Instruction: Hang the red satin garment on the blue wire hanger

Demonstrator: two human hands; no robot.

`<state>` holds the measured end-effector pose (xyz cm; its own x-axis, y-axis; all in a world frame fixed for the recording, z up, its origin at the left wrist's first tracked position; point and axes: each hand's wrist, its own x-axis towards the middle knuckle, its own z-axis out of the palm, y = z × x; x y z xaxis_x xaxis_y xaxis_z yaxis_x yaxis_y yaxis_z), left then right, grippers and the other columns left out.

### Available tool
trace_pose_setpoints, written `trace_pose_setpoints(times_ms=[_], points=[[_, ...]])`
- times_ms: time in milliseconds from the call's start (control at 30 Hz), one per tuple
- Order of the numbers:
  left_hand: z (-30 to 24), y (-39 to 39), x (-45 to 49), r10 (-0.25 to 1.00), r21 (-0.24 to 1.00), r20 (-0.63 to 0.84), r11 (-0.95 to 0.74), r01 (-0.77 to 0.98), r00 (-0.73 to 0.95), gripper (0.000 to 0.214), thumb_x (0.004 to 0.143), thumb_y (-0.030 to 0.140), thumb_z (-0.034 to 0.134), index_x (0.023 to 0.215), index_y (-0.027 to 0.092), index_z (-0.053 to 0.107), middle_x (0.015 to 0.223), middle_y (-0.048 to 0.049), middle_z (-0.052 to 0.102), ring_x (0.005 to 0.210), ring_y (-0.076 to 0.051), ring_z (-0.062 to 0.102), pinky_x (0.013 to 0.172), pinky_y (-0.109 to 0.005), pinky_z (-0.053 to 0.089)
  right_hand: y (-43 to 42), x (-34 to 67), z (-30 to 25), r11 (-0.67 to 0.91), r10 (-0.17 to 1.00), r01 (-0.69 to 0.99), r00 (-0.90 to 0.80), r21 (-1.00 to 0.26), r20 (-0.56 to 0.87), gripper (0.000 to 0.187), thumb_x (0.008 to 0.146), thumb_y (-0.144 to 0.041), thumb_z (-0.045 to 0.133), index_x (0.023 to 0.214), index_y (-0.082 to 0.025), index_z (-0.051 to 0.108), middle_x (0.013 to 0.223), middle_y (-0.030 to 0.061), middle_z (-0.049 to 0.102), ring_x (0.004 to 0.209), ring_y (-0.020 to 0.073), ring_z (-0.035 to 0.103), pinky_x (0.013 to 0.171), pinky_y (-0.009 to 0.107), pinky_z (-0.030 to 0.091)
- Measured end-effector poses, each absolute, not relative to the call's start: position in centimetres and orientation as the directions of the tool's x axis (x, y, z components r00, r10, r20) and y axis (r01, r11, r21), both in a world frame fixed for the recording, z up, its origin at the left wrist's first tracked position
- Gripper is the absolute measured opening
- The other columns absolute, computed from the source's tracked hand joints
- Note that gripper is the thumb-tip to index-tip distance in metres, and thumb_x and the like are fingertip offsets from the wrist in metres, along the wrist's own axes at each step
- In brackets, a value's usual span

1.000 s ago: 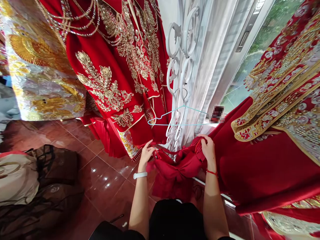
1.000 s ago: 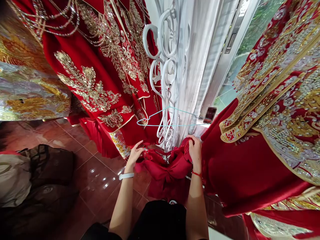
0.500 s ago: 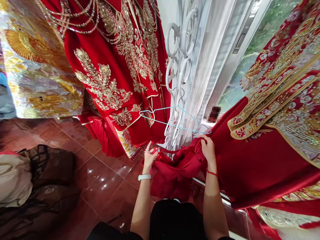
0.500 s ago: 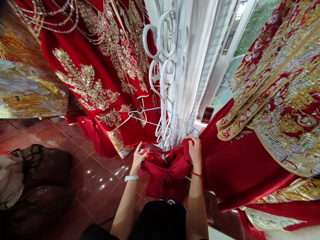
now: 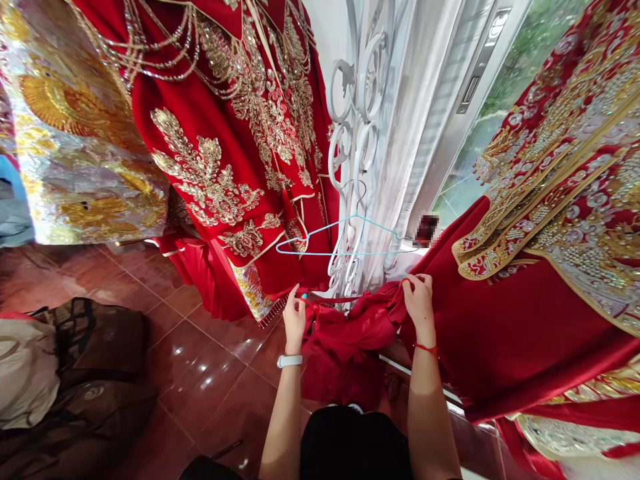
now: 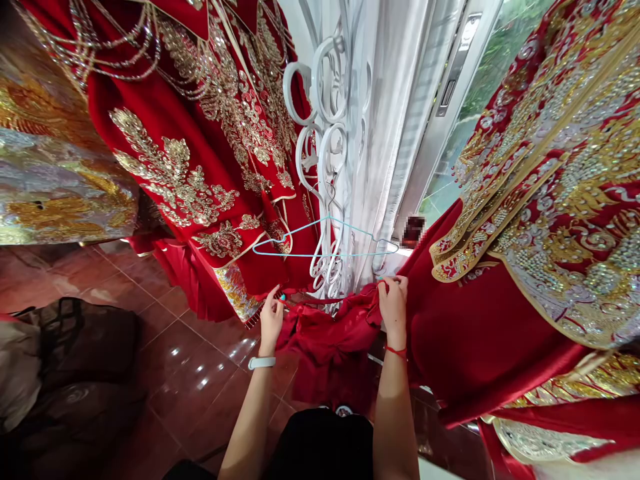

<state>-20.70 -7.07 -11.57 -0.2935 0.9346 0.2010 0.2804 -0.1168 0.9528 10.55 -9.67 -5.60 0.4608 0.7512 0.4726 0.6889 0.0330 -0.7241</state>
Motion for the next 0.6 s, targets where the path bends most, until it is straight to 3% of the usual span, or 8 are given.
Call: trace_pose_setpoints(times_ms=[133, 267, 367, 500, 600], points=[[-11.0, -7.0, -20.3, 0.919, 0.978, 0.205, -0.200, 0.052, -0.337, 0.059, 0.088, 0.031, 0.060, 0.144, 0.015, 0.050, 0.062, 0.0064, 0.048, 0.057, -0.011, 0.048, 0.065, -0.022, 0.043, -10.0, 10.9, -5.1, -0.036, 0.709, 0.681, 0.533, -0.731, 0.462, 0.026, 0.084, -0.032, 0.043, 0.061, -0.025, 0.050, 0.066, 0.0039, 0.051, 0.066, 0.0203, 0.045, 0.070, 0.034, 0.039], [-10.3, -7.0, -20.3, 0.942, 0.970, 0.085, -0.153, -0.189, -0.325, 0.097, 0.082, 0.039, 0.070, 0.159, 0.021, 0.014, 0.071, 0.0049, 0.062, 0.056, -0.008, 0.054, 0.063, -0.022, 0.048, -10.2, 10.3, -4.5, -0.098, 0.684, 0.617, 0.612, -0.781, 0.398, 0.029, 0.084, -0.030, 0.041, 0.055, -0.027, 0.033, 0.050, -0.0007, 0.044, 0.052, 0.0163, 0.030, 0.057, 0.032, 0.028], [-10.1, -7.0, -20.9, 0.954, 0.934, -0.029, -0.081, -0.349, -0.300, 0.116, 0.077, 0.038, 0.078, 0.159, 0.028, -0.004, 0.085, 0.0015, 0.072, 0.048, -0.004, 0.047, 0.054, -0.018, 0.045, -9.9, 9.7, -4.3, -0.099, 0.650, 0.518, 0.680, -0.850, 0.339, 0.028, 0.081, -0.031, 0.044, 0.055, -0.027, 0.035, 0.050, -0.0011, 0.047, 0.051, 0.0153, 0.034, 0.055, 0.031, 0.028], [-10.0, -7.4, -22.2, 0.969, 0.891, -0.077, -0.038, -0.452, -0.233, 0.132, 0.068, 0.029, 0.086, 0.157, 0.036, -0.011, 0.097, -0.0004, 0.074, 0.050, -0.003, 0.049, 0.048, -0.014, 0.040, -8.7, 8.5, -4.5, 0.003, 0.643, 0.110, 0.761, -0.994, 0.086, 0.020, 0.078, -0.033, 0.051, 0.061, -0.025, 0.045, 0.055, 0.0007, 0.060, 0.048, 0.0164, 0.051, 0.049, 0.029, 0.036], [-10.4, -7.9, -23.1, 0.975, 0.895, -0.065, -0.037, -0.444, -0.213, 0.135, 0.066, 0.024, 0.087, 0.154, 0.044, -0.013, 0.106, 0.0002, 0.073, 0.055, -0.004, 0.056, 0.048, -0.014, 0.042, -7.7, 7.4, -5.0, 0.110, 0.768, -0.266, 0.634, -0.958, -0.088, 0.013, 0.074, -0.035, 0.060, 0.069, -0.023, 0.056, 0.073, 0.0057, 0.073, 0.059, 0.0203, 0.066, 0.050, 0.030, 0.048]])
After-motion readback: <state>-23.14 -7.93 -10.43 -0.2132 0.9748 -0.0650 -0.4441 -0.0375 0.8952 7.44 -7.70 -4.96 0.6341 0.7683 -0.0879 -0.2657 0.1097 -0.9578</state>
